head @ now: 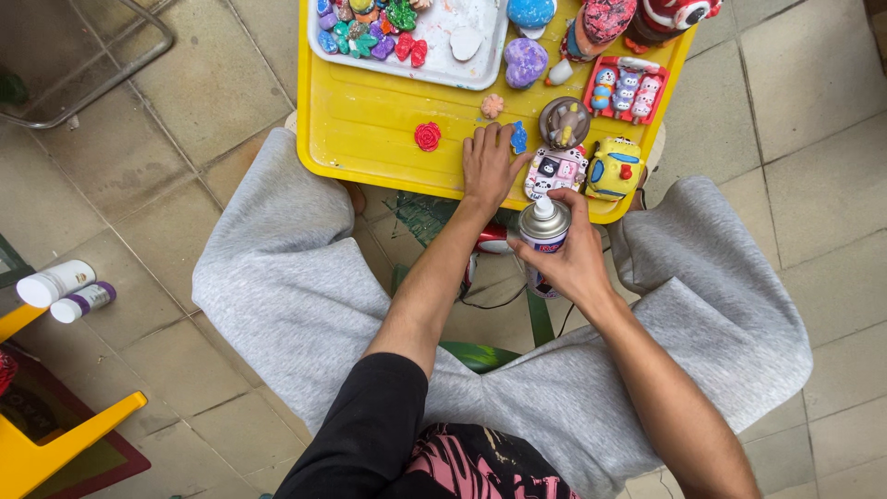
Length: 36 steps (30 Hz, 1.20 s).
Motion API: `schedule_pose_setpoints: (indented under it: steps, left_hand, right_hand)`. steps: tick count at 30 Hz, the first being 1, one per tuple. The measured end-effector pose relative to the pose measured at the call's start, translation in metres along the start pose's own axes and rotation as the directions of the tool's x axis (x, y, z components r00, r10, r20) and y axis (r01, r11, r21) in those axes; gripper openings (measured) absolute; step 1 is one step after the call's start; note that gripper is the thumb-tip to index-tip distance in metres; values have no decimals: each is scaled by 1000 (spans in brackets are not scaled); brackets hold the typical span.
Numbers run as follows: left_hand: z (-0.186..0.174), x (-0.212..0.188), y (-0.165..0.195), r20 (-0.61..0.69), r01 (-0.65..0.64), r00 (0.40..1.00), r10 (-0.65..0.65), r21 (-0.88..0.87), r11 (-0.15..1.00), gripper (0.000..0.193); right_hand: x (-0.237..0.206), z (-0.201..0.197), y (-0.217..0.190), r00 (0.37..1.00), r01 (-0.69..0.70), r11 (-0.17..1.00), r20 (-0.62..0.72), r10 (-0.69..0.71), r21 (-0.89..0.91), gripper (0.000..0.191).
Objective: The person sits with a yellow tray on their lap holding small plaster figurines. They first dry a figurine with a hair dryer, then pick up a spray can and spray-paint the figurines one at a time, turning each item and setting finished pieces back on the tray.
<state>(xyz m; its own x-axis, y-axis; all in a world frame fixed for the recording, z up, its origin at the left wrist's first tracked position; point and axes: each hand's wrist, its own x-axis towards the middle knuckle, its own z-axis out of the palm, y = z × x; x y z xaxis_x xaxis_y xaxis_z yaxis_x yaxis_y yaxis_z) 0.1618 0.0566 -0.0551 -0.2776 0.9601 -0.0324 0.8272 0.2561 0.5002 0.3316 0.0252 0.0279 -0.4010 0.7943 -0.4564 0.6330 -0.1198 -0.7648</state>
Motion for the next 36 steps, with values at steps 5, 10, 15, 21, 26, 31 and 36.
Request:
schedule_pose_setpoints:
  steps: [5, 10, 15, 21, 26, 31, 36]
  left_hand:
    - [0, 6, -7, -38, -55, 998, 51, -115, 992, 57]
    - [-8, 6, -22, -21, -83, 997, 80, -138, 987, 65]
    - [-52, 13, -76, -132, -144, 983, 125, -146, 979, 64]
    - [-172, 10, -154, -243, 86, 917, -318, -657, 749, 49]
    - [-217, -11, -167, -193, -50, 859, -474, -953, 298, 42]
    - [-221, 10, -171, -264, -146, 860, -436, -947, 286, 42]
    - [-228, 20, -176, -293, -211, 857, -423, -950, 232, 36]
  right_hand:
    - [8, 0, 4, 995, 52, 999, -80, -53, -10, 82]
    - [19, 7, 3, 990, 36, 994, -141, -21, 106, 79]
    - [33, 26, 4, 957, 258, 958, -169, -235, 126, 72]
    - [73, 85, 3, 880, 467, 883, -117, -460, 42, 73]
    - [87, 121, -1, 884, 453, 889, -166, -437, 73, 74]
    - [104, 161, -29, 890, 433, 901, -179, -419, 40, 73]
    - [103, 178, -58, 851, 522, 849, -118, -512, 82, 75]
